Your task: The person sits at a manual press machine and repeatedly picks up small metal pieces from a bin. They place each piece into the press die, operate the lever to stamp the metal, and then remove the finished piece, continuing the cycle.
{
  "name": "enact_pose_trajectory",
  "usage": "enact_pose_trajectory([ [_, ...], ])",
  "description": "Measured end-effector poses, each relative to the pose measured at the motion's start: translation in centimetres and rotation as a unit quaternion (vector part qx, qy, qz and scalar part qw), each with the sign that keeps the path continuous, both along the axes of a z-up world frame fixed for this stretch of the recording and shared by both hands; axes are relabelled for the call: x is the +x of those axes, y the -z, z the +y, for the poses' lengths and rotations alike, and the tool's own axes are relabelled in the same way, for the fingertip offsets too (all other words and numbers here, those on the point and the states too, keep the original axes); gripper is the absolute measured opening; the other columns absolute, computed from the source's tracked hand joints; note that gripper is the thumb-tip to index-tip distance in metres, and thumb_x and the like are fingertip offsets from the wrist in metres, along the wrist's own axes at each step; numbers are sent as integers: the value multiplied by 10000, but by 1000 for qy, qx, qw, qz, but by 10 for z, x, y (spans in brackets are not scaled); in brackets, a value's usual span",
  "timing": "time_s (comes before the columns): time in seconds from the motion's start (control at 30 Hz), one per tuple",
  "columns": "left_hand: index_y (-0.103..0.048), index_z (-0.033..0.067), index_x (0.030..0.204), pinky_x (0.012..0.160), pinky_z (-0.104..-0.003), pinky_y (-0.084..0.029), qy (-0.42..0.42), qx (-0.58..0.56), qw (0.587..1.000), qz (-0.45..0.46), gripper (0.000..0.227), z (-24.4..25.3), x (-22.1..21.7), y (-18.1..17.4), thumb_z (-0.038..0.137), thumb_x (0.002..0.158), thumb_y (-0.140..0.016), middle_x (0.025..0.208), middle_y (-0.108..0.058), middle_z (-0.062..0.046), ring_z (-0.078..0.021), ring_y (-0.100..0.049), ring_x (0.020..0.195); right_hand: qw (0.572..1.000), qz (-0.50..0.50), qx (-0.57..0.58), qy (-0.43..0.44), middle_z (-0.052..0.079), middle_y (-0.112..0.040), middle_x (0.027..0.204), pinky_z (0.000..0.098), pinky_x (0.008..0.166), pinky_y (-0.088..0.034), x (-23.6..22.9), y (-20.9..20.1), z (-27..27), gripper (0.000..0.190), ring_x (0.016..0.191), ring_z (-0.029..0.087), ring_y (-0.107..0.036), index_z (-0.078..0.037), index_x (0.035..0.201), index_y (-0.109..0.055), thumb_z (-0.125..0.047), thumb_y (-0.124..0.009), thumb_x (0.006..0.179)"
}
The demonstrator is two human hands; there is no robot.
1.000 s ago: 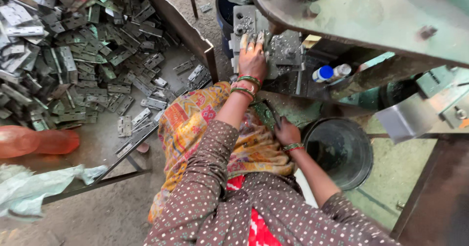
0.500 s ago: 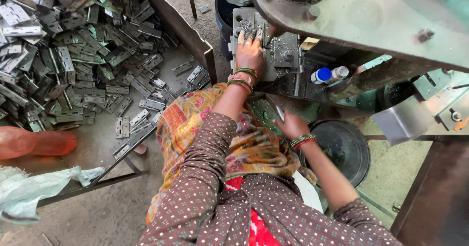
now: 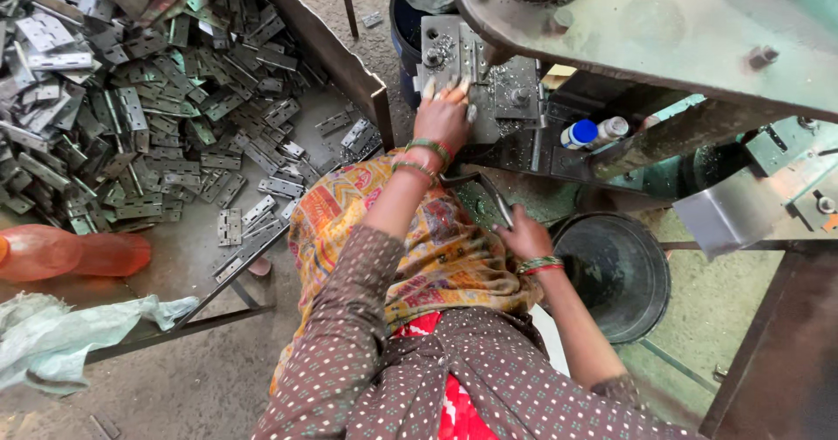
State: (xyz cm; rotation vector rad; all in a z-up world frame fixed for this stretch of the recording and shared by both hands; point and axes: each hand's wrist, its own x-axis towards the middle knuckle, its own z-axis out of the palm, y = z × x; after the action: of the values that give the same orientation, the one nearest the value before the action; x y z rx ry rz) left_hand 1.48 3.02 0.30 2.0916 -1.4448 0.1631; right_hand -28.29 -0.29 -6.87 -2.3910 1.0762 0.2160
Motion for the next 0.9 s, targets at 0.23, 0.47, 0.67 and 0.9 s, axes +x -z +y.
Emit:
enact_pose_trajectory([
  [0.23,-668,47,1299,1137,-455,-447,-35,-123,971,203,353,159,-69,29,182,976,-628,1405,-627,-146,-379,-561,1336,961,-205,-185,-10,142,-729,1064,463,741,-555,11,-74,6,385,925,374,-708,-103,1212,-648,-390,-698,960],
  [0.47,-679,6,1291,1010,-393,-531,-181,-316,617,698,327,286,-102,104,217,1097,-522,1234,-705,-144,-264,-670,1121,942,-226,-245,28,78,-735,1030,433,746,-548,18,-75,14,169,916,315,-709,-158,1091,-755,-297,-701,1012],
  [0.67,-661,33,1236,903,-425,-590,-96,-476,460,743,294,291,-90,122,215,1041,-538,1147,-740,-104,-257,-732,1033,928,-263,-265,3,62,-736,1036,423,737,-547,15,-68,15,144,887,293,-708,-147,1074,-757,-275,-696,1046],
  [0.9,-660,7,1284,897,-312,-554,-45,-376,536,755,293,286,-121,78,200,1067,-620,1150,-724,-64,-152,-692,1032,910,-283,-304,13,68,-737,976,432,690,-528,19,-57,11,142,843,302,-705,-130,1018,-758,-265,-719,1042],
])
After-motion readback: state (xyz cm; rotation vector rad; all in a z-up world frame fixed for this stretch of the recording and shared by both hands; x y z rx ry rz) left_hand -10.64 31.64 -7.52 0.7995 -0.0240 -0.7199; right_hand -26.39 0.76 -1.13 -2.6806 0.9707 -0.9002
